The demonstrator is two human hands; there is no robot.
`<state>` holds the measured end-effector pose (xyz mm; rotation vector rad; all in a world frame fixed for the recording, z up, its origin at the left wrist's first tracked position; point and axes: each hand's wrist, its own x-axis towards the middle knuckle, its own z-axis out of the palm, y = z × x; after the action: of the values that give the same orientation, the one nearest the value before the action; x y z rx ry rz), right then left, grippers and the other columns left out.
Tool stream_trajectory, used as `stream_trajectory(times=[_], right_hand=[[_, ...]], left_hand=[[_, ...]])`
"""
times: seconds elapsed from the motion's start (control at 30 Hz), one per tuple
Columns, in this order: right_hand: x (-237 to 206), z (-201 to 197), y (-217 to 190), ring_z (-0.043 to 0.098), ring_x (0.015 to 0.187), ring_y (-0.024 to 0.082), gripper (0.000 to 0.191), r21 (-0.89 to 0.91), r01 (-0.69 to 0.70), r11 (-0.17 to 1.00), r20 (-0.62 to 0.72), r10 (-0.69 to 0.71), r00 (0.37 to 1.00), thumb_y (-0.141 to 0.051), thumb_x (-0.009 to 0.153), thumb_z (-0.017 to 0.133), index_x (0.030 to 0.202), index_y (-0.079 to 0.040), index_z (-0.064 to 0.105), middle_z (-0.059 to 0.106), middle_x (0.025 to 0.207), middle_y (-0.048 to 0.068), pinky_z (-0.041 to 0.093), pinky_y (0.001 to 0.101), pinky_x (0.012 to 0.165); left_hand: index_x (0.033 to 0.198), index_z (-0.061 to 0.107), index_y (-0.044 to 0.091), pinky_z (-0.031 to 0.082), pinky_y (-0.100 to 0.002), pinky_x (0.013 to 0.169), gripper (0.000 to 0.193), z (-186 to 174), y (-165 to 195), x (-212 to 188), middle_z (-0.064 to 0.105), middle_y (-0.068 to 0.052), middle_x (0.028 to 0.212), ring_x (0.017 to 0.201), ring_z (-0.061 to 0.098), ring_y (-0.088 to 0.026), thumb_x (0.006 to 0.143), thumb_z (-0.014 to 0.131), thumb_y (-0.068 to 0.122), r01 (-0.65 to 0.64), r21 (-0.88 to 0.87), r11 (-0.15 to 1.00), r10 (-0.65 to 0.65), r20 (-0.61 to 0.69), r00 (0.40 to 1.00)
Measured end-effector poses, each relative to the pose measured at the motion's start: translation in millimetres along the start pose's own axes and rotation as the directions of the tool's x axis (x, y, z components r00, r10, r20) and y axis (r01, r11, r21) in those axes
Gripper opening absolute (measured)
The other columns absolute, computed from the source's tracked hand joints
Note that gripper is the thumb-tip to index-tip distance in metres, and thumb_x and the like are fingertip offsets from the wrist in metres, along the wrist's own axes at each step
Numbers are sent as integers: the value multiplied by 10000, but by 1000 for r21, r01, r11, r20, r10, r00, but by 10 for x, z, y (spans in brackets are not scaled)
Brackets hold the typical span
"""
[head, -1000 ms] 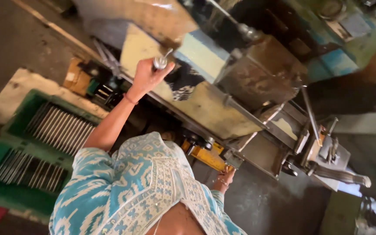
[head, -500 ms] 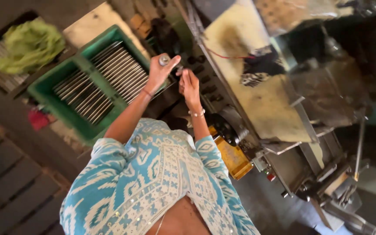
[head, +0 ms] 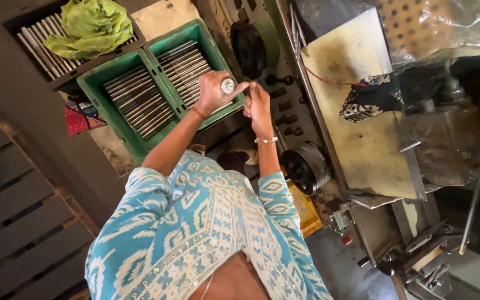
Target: The person repeatedly picks up metal rods from a green crate, presses each rod against a rotating grinding wheel to generate sparks, and returns the rod to the crate. The cycle continues throughout the clip.
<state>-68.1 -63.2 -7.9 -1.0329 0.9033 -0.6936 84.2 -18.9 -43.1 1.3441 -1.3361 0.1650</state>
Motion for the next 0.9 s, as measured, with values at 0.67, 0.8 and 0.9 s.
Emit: stream_trajectory(times=[0.67, 0.8, 0.9], right_hand=[[21, 836, 6, 435, 535, 16, 259, -85, 441, 893, -257, -448, 856, -222, 1000, 718, 1158, -18, 692, 575, 721, -48, 321, 215, 459], [53, 708, -87, 442, 527, 33, 248, 44, 458, 888, -352, -415, 839, -217, 984, 743, 1120, -12, 709, 546, 718, -51, 336, 228, 453], [5, 394, -183, 465, 481, 59, 251, 55, 498, 865, -497, -409, 765, -219, 958, 740, 1093, -10, 708, 534, 717, -52, 357, 244, 421]], left_hand=[[920, 630, 52, 383, -279, 611, 245, -38, -240, 97, 558, 50, 828, 730, 468, -51, 1087, 689, 221, 657, -653, 377, -570, 396, 720], [1149, 543, 83, 356, -269, 465, 231, -89, -388, -207, 484, 9, 691, 527, 440, -86, 1064, 606, 288, 902, -414, 124, -533, 739, 412], [1151, 362, 39, 417, -312, 502, 375, -121, -639, -384, 456, -8, 739, 555, 471, -117, 1047, 707, 145, 961, -208, -181, -505, 858, 91]])
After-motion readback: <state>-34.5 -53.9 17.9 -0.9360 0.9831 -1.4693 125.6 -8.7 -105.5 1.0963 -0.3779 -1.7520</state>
